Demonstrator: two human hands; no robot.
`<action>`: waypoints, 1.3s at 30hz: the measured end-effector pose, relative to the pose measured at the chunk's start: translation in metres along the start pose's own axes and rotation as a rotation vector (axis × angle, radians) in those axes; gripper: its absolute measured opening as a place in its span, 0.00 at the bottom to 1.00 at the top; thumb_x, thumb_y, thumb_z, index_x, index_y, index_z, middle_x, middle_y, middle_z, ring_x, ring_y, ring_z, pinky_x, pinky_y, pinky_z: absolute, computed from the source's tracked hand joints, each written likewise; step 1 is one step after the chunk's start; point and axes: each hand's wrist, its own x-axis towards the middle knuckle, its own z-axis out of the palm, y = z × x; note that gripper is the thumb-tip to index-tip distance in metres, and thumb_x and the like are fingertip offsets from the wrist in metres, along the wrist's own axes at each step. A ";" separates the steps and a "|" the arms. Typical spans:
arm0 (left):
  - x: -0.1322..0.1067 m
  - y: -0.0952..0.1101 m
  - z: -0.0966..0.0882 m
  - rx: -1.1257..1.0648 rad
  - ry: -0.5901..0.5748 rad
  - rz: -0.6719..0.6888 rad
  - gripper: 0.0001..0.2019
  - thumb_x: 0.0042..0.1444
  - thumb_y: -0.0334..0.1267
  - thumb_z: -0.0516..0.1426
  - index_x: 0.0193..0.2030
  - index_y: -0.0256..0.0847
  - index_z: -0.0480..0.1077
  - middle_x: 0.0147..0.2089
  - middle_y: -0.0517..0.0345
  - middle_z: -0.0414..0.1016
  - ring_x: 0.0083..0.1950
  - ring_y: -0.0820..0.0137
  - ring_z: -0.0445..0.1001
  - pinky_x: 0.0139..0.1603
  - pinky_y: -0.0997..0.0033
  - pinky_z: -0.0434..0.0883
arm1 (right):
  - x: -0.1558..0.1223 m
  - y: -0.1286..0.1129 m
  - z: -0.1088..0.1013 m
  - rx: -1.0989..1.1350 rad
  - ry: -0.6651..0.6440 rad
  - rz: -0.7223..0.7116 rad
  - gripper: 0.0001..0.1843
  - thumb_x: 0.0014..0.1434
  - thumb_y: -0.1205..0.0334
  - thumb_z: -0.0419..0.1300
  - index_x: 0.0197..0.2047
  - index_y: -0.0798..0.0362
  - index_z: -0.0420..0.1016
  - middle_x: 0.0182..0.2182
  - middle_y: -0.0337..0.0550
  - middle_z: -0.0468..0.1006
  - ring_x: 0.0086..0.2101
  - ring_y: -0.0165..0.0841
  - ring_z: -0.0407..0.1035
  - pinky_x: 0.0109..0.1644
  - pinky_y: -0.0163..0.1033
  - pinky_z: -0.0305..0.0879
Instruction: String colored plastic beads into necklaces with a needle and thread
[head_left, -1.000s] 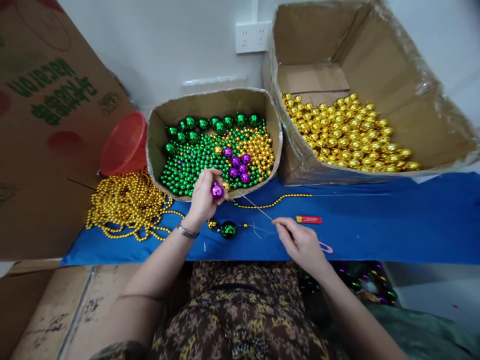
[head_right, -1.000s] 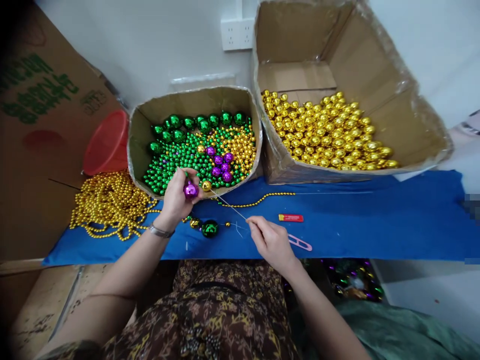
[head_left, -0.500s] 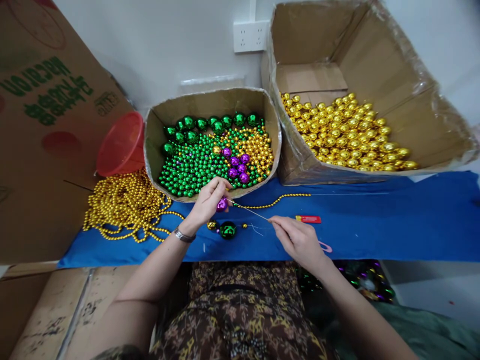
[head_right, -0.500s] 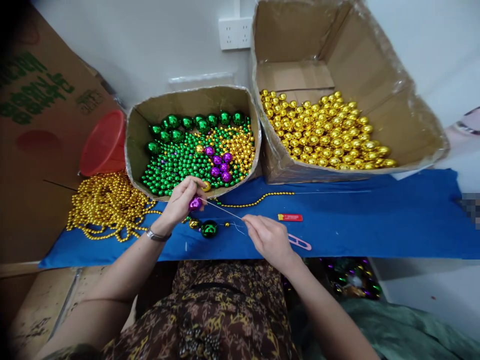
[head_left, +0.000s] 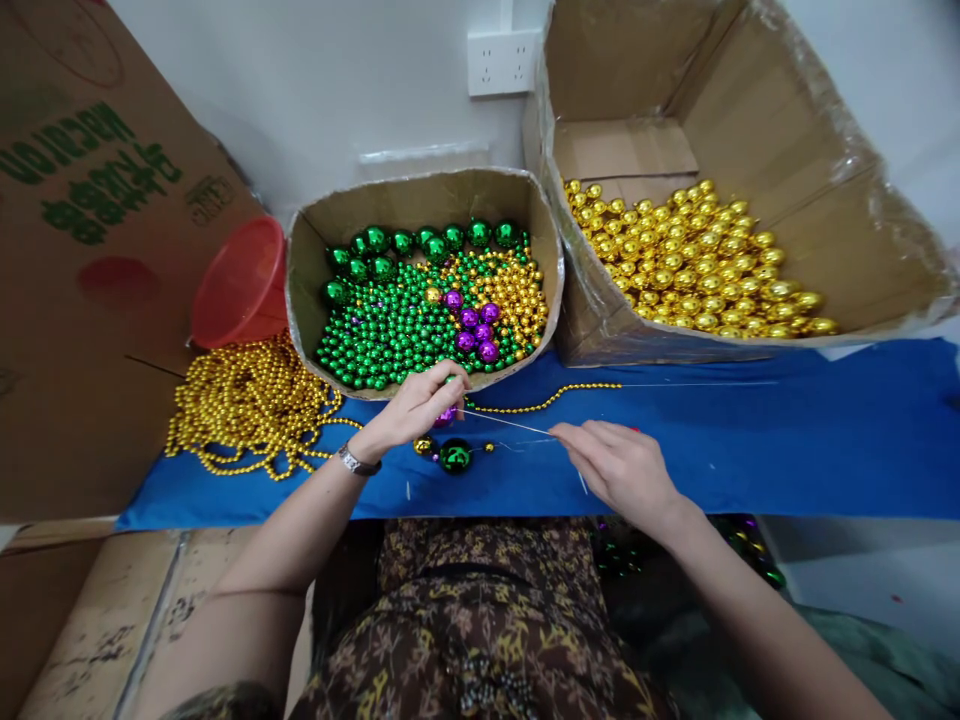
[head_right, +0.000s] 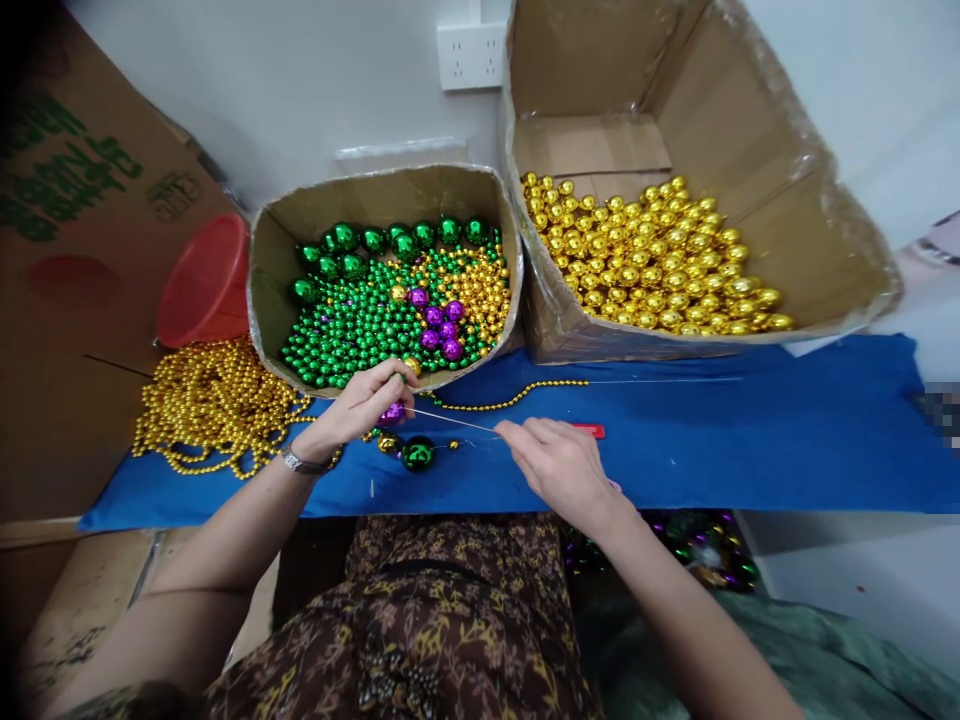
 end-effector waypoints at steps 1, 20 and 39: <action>0.001 0.001 0.000 0.035 -0.002 0.020 0.13 0.64 0.45 0.50 0.39 0.42 0.71 0.27 0.57 0.76 0.28 0.70 0.72 0.30 0.73 0.66 | 0.001 0.001 -0.003 -0.032 -0.008 -0.015 0.13 0.66 0.67 0.50 0.44 0.52 0.76 0.24 0.38 0.75 0.26 0.29 0.67 0.31 0.34 0.59; 0.010 0.001 0.047 -0.805 0.519 -0.236 0.18 0.55 0.55 0.58 0.36 0.40 0.66 0.34 0.57 0.75 0.30 0.70 0.76 0.26 0.72 0.74 | -0.004 -0.042 0.050 0.194 0.157 0.239 0.10 0.67 0.66 0.50 0.43 0.54 0.73 0.31 0.42 0.82 0.28 0.29 0.75 0.35 0.33 0.65; 0.009 0.005 0.061 -0.984 0.620 -0.167 0.19 0.56 0.56 0.57 0.36 0.40 0.65 0.28 0.63 0.69 0.25 0.72 0.75 0.23 0.75 0.70 | -0.011 -0.049 0.063 0.364 0.166 0.267 0.11 0.66 0.65 0.50 0.45 0.52 0.73 0.36 0.46 0.82 0.35 0.34 0.78 0.41 0.38 0.73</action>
